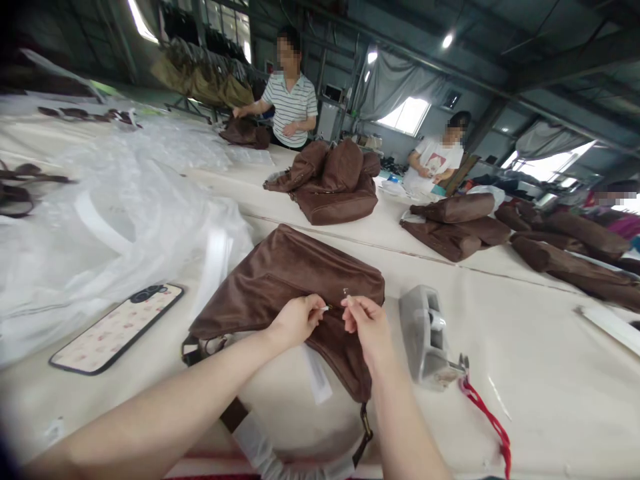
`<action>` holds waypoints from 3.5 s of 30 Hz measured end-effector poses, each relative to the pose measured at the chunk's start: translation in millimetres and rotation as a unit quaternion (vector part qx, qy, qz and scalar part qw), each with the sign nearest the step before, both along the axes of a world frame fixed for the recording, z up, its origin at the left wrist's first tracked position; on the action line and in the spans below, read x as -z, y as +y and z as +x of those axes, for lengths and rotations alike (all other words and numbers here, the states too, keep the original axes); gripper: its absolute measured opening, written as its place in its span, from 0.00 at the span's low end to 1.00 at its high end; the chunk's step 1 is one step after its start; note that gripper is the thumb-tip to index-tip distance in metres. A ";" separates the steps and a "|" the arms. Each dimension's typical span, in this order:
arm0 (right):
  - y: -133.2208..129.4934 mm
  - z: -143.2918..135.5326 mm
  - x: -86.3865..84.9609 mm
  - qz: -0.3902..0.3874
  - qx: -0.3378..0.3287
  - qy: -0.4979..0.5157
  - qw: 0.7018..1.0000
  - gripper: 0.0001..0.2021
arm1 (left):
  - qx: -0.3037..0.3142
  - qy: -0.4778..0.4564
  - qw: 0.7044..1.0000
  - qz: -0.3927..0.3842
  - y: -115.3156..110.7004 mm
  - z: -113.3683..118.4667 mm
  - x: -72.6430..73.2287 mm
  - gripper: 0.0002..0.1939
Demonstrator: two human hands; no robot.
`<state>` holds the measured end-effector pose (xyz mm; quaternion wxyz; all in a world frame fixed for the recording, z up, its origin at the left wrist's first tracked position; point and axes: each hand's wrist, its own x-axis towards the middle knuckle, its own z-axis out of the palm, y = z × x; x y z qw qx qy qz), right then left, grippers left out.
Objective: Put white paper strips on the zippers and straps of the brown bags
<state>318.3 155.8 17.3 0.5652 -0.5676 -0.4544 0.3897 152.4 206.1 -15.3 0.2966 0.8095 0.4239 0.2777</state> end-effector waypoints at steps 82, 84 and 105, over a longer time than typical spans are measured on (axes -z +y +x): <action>-1.4 -51.4 29.4 -0.096 -0.053 -0.520 0.847 0.11 | 0.025 0.069 0.989 0.126 18.4 8.5 -41.1 0.02; -0.4 -48.2 28.7 -0.103 -0.071 -0.518 0.846 0.11 | 0.040 0.156 0.979 0.128 23.4 18.9 -50.0 0.06; 0.4 -12.3 24.9 -0.063 -0.047 -0.503 0.861 0.11 | 0.045 0.194 0.951 0.236 25.6 15.1 -35.4 0.07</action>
